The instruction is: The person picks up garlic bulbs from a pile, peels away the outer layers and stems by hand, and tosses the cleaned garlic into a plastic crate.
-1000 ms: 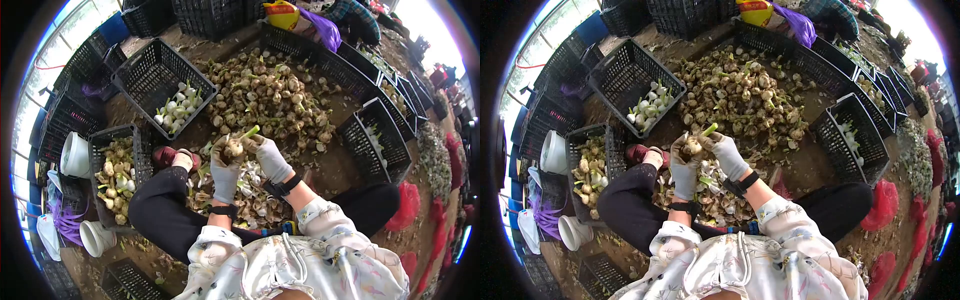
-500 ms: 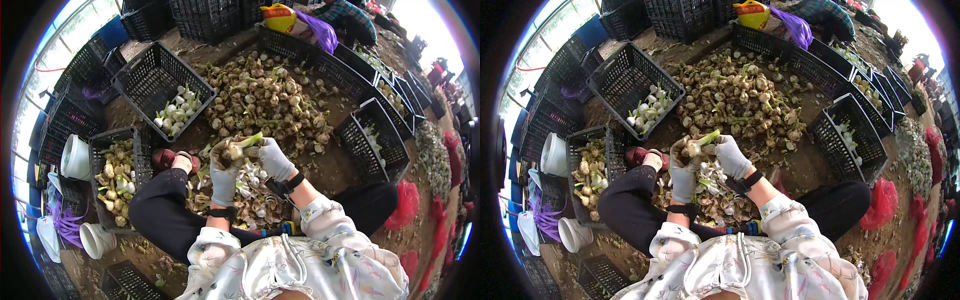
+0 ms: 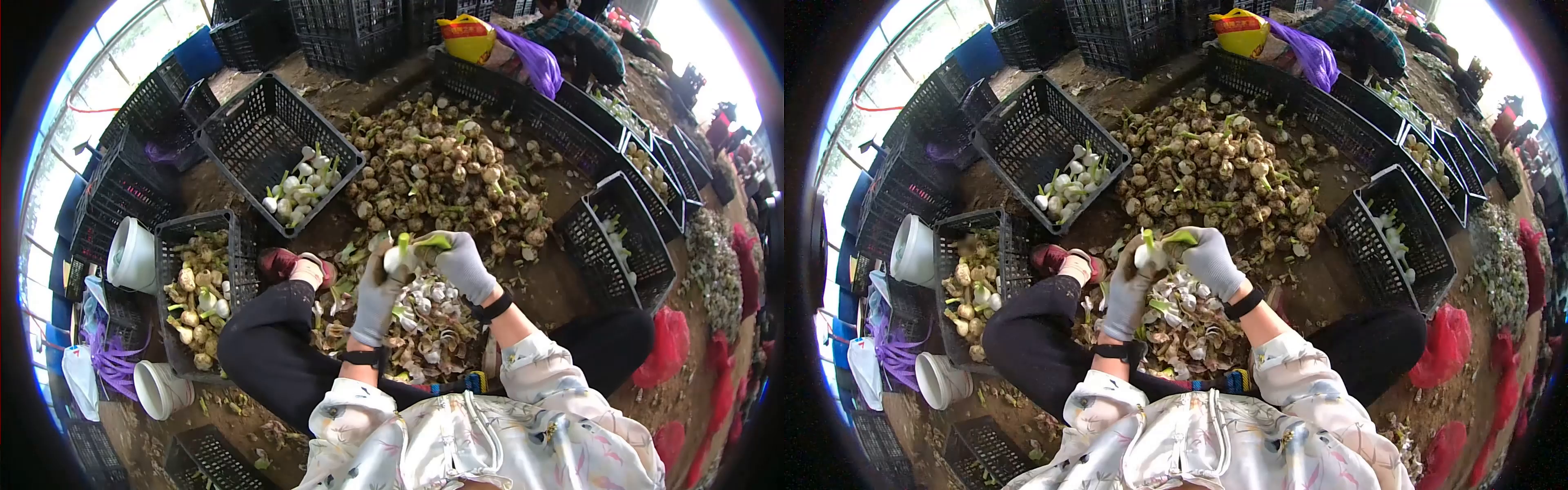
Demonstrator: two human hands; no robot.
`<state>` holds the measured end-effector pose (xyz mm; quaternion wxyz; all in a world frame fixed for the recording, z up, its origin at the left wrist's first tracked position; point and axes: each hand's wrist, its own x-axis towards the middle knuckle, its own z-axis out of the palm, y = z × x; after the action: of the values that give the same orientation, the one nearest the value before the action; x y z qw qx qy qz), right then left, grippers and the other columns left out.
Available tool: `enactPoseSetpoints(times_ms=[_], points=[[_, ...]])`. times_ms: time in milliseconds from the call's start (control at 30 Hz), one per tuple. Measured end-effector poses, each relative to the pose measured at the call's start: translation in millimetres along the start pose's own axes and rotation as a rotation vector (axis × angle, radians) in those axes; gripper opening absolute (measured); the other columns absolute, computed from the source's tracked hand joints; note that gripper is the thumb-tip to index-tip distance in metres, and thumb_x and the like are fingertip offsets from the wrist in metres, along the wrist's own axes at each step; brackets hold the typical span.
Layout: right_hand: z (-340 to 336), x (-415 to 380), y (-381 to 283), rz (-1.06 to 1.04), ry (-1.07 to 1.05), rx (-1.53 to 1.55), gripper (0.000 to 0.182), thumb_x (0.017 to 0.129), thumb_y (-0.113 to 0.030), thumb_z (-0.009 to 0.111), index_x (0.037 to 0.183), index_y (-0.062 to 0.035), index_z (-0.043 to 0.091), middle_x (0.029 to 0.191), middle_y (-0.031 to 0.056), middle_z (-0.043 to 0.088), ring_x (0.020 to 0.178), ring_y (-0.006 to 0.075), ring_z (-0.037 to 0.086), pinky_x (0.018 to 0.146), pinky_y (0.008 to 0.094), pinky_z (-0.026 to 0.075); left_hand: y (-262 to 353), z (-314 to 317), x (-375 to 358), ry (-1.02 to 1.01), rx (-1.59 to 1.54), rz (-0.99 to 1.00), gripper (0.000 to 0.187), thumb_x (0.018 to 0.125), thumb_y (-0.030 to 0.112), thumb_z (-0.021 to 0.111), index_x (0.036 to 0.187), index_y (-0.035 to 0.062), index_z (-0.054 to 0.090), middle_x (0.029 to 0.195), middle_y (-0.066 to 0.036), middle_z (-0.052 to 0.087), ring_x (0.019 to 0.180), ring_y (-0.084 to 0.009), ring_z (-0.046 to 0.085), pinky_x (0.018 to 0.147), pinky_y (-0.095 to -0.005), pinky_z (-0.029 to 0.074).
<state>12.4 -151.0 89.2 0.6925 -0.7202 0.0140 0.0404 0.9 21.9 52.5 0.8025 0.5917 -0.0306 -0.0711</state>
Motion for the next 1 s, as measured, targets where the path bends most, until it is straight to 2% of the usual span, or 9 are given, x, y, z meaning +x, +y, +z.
enactPoseSetpoints(times_ms=[33,100,133,167,267,433,700,833,1000], points=[[3,-4,-8,-0.018,-0.016,-0.122,0.027,0.082,0.016,0.051,0.097,0.004,0.072,0.091,0.0056,0.072,0.084,0.0103,0.064,0.078,0.0248,0.052,-5,1,1,0.006,0.154,0.079,0.05,0.089,0.018,0.073,0.131,-0.0006,0.051,0.116,-0.008,0.062,0.101,-0.0144,0.061,0.085,-0.0276,0.054],[-8,5,15,0.025,-0.072,0.306,0.022,0.086,0.011,0.054,0.094,0.0021,0.072,0.085,0.0062,0.07,0.074,0.0105,0.062,0.066,0.0231,0.049,-4,2,-4,0.006,0.063,0.036,0.051,0.084,0.006,0.076,0.128,0.0,0.052,0.115,-0.006,0.061,0.097,-0.0131,0.06,0.088,-0.0274,0.052],[-11,15,35,-0.085,0.195,0.351,0.02,0.088,0.01,0.053,0.094,0.0023,0.071,0.086,0.007,0.07,0.072,0.0125,0.062,0.065,0.0249,0.05,2,4,-5,-0.012,0.012,0.081,0.052,0.083,0.003,0.076,0.128,0.0001,0.052,0.115,-0.006,0.061,0.099,-0.0133,0.06,0.088,-0.0277,0.052],[-22,22,42,0.043,0.366,0.195,0.013,0.09,-0.004,0.062,0.099,0.0022,0.069,0.087,0.0126,0.071,0.076,0.0222,0.067,0.072,0.0301,0.053,7,4,-5,-0.025,-0.041,0.134,0.053,0.082,0.0,0.076,0.128,0.0002,0.052,0.115,-0.006,0.06,0.1,-0.0135,0.059,0.089,-0.0279,0.052],[-32,17,34,0.13,0.082,-0.855,0.049,0.084,-0.033,0.074,0.122,-0.0028,0.064,0.107,0.0236,0.065,0.103,0.0402,0.063,0.09,0.04,0.051,-3,-6,0,-0.041,-0.007,0.156,0.058,0.08,-0.004,0.076,0.131,0.0009,0.049,0.12,-0.006,0.057,0.104,-0.0143,0.058,0.089,-0.0272,0.052],[-5,-3,-16,-0.416,-0.147,-0.675,0.027,0.076,-0.007,0.069,0.103,-0.0027,0.072,0.098,0.0154,0.068,0.092,0.0311,0.066,0.082,0.0377,0.053,-14,-3,1,-0.073,0.29,0.195,0.066,0.08,0.008,0.079,0.137,0.0016,0.045,0.124,-0.01,0.047,0.11,-0.0188,0.055,0.092,-0.0287,0.05],[7,6,-40,-0.311,-0.376,-1.162,0.022,0.069,-0.013,0.066,0.086,0.0,0.072,0.085,0.0197,0.067,0.085,0.0382,0.066,0.078,0.0413,0.054,-5,-5,-1,-0.137,0.498,0.403,0.07,0.075,0.003,0.077,0.138,0.0031,0.046,0.117,-0.013,0.048,0.107,-0.0243,0.055,0.093,-0.0328,0.048],[9,7,-35,-0.347,-0.364,-1.181,0.023,0.069,-0.012,0.066,0.086,0.0008,0.071,0.089,0.0207,0.066,0.089,0.0382,0.065,0.082,0.0414,0.053,-6,-8,1,-0.246,0.501,0.31,0.073,0.08,0.006,0.076,0.143,0.0031,0.039,0.129,-0.009,0.051,0.117,-0.0185,0.054,0.097,-0.0295,0.048],[3,7,-16,-0.345,-0.068,-0.796,0.021,0.072,-0.006,0.064,0.092,0.0017,0.066,0.093,0.0193,0.064,0.092,0.0384,0.063,0.081,0.0427,0.051,-5,-1,-5,-0.029,0.039,0.118,0.058,0.09,0.01,0.07,0.14,0.0012,0.041,0.126,-0.011,0.055,0.112,-0.0177,0.058,0.094,-0.0299,0.05]])
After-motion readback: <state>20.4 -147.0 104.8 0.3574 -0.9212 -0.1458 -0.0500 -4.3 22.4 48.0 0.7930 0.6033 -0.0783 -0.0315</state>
